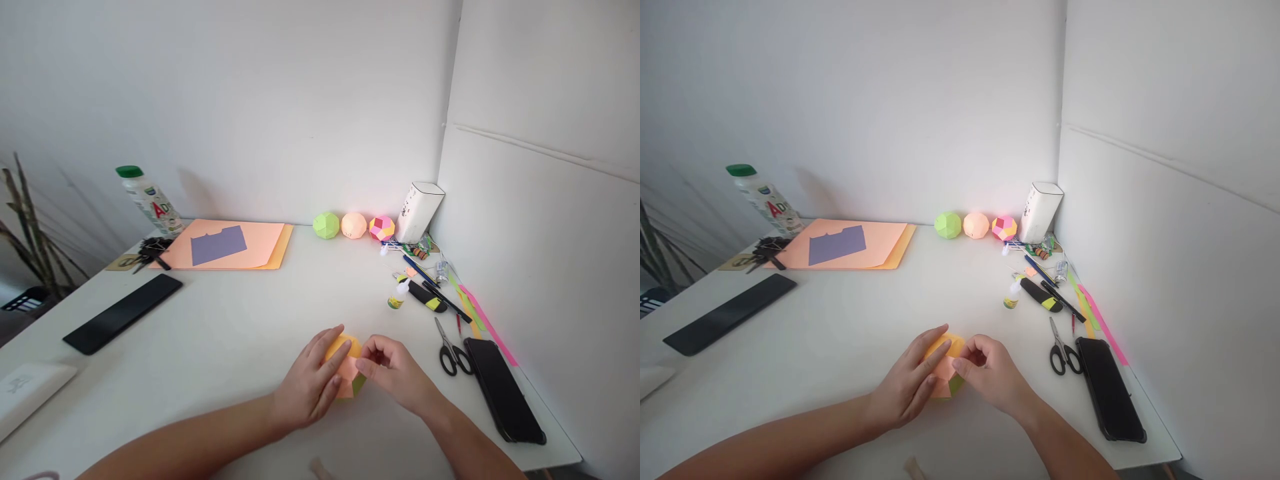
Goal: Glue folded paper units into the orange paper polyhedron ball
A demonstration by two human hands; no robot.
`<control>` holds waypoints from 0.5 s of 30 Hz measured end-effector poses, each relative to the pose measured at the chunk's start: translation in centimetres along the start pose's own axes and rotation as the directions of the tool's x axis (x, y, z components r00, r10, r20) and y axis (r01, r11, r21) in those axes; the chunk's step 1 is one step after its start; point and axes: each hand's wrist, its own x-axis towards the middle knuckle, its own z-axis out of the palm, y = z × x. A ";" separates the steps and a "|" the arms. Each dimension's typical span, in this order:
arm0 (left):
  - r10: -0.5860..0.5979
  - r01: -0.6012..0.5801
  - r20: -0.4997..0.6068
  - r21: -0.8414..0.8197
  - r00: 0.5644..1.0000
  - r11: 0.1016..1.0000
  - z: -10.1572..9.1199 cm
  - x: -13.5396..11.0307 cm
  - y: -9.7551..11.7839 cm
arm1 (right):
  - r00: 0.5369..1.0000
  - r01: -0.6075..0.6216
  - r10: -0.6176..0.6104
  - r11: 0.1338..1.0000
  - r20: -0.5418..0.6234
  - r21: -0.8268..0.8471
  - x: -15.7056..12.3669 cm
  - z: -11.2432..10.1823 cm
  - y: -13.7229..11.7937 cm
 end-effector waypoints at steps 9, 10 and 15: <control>0.027 -0.027 -0.017 0.008 0.999 1.000 0.2 0.0 -0.5 | 1.000 0.013 -0.013 1.000 0.003 -0.002 0.1 0.0 0.0; 0.028 -0.028 -0.018 0.006 0.999 1.000 0.2 0.0 -0.5 | 1.000 0.013 -0.013 1.000 0.002 -0.002 0.1 0.0 0.1; 0.007 -0.007 -0.011 -0.050 1.000 0.999 0.2 0.0 -0.7 | 1.000 0.025 -0.025 1.000 0.004 0.011 0.2 -0.1 0.4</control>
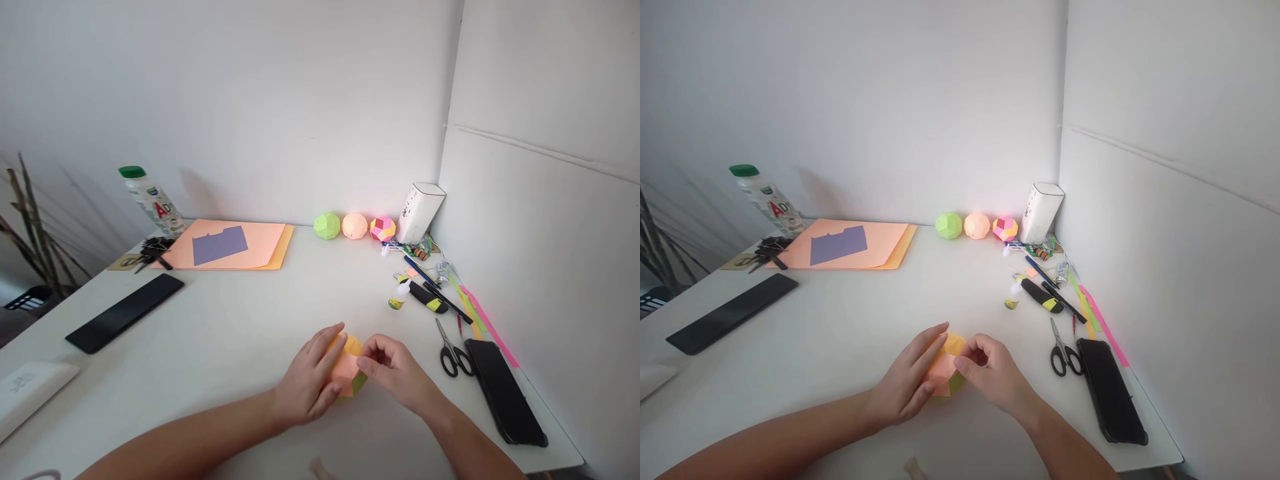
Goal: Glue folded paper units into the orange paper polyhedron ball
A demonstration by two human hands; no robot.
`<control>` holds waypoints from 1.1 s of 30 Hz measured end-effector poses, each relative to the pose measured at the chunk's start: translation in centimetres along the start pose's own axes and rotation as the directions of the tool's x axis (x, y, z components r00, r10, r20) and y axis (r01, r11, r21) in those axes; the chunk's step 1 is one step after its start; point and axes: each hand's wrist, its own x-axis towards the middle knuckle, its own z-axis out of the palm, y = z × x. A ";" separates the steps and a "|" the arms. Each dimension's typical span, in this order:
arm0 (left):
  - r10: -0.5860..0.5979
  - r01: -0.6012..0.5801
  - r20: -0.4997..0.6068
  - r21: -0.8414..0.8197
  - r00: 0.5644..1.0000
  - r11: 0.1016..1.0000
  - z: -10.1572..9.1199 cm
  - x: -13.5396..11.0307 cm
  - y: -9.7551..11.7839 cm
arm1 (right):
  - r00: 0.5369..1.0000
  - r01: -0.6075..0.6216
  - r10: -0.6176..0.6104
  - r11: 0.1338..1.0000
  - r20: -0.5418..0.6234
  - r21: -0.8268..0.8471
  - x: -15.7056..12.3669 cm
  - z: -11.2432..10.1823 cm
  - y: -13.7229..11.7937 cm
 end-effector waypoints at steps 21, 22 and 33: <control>-0.389 0.520 0.389 -0.787 0.835 0.331 -1.0 1.5 -2.0 | 0.998 -0.053 0.056 0.993 -0.023 0.109 1.1 -1.0 0.6; -0.425 0.534 0.390 -0.791 0.817 0.299 -1.1 1.7 -2.1 | 0.998 -0.060 0.063 0.991 -0.022 0.118 1.2 -1.0 0.7; -0.392 0.313 -0.091 -0.453 0.915 0.835 -0.4 0.5 -3.0 | 0.998 0.014 -0.029 0.964 0.053 0.266 1.4 -0.2 1.1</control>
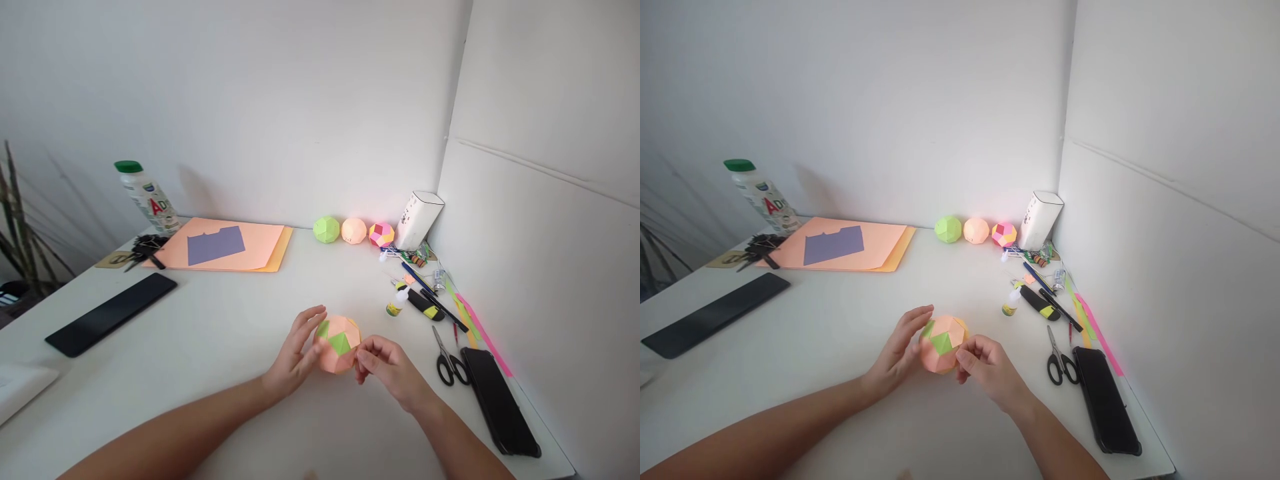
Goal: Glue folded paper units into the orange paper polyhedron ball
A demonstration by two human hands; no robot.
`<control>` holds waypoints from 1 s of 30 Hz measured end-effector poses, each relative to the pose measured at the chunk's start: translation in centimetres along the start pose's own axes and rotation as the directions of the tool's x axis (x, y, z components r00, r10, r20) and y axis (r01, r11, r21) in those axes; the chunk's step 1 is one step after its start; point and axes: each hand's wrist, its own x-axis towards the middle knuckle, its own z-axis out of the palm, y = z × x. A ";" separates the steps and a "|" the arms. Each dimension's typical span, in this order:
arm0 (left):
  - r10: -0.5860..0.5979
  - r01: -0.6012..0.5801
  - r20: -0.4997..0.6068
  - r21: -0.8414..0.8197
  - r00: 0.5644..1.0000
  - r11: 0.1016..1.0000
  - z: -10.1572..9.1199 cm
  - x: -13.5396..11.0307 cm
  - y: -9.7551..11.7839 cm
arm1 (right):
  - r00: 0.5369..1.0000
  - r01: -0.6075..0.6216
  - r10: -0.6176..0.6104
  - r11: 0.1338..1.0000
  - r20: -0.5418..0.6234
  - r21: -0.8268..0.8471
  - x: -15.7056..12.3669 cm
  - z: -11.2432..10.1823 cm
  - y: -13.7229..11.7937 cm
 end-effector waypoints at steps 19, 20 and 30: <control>-0.066 0.082 0.185 -0.083 0.981 0.993 0.6 -0.2 0.1 | 0.966 -0.036 -0.002 0.990 0.258 0.140 -0.2 0.2 0.4; -0.081 0.112 0.200 -0.150 0.976 0.982 0.6 -0.2 0.2 | 0.967 -0.037 0.007 0.993 0.256 0.113 -0.3 -0.1 0.2; -0.117 0.303 0.339 -0.568 0.933 0.765 1.0 0.3 1.4 | 0.989 0.148 -0.137 0.905 0.056 -0.398 -1.2 -0.5 -1.7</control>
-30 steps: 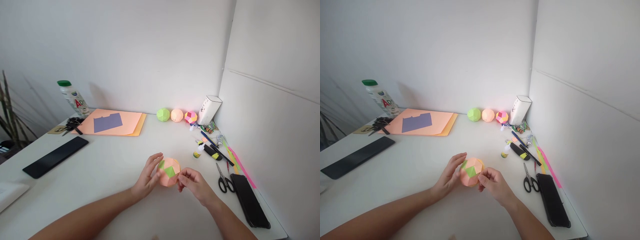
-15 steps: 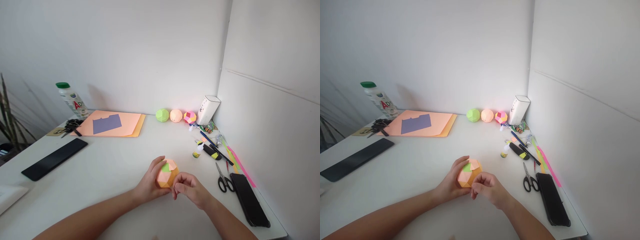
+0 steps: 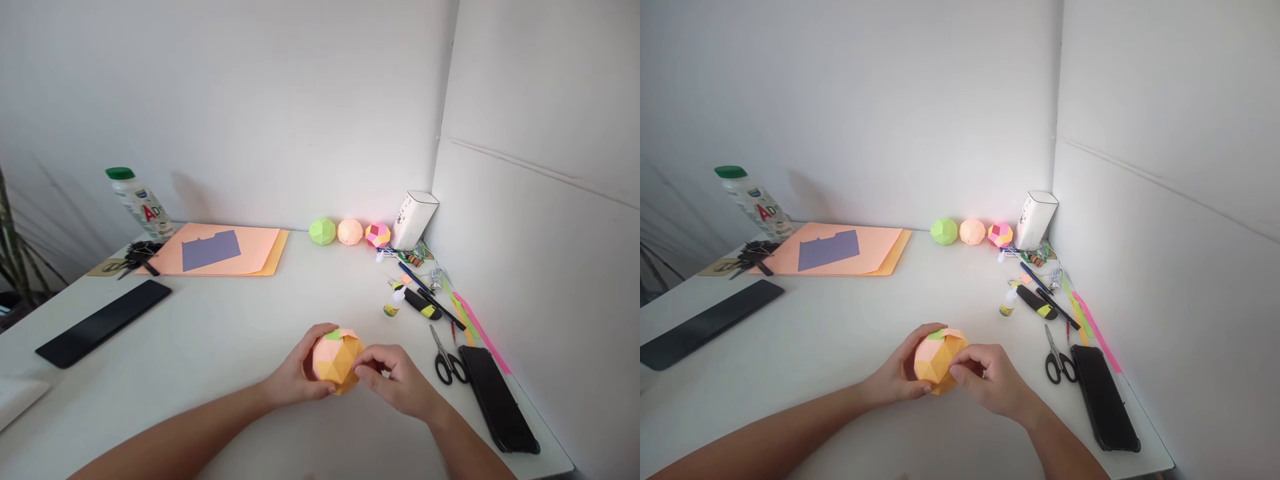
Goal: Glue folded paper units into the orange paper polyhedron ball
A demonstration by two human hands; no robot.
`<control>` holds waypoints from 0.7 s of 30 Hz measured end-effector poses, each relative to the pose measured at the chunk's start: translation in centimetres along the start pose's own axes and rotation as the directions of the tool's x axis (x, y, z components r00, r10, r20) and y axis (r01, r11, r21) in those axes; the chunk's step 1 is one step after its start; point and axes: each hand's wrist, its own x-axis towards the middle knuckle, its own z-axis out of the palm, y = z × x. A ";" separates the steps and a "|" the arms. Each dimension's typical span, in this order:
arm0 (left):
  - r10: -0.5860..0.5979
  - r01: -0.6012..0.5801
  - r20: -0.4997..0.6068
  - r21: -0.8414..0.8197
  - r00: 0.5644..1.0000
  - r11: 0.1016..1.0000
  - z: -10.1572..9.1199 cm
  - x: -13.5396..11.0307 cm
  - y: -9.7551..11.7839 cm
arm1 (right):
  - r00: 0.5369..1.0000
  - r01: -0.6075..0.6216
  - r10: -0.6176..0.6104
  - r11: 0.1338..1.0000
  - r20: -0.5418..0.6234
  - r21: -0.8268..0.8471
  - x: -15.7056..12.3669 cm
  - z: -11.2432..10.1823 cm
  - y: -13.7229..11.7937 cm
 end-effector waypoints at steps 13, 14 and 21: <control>0.072 -0.074 0.018 0.116 0.997 0.991 -0.1 0.0 -0.2 | 0.958 0.205 -0.258 0.921 -0.124 -0.330 0.2 0.4 1.0; 0.074 -0.076 0.018 0.114 0.997 0.991 -0.1 0.0 -0.1 | 0.947 0.235 -0.297 0.897 -0.118 -0.374 0.2 0.4 1.0; 0.108 -0.114 0.042 0.184 0.993 0.976 -0.2 0.1 -0.2 | 0.905 0.301 -0.419 0.746 -0.067 -0.594 0.1 0.2 0.9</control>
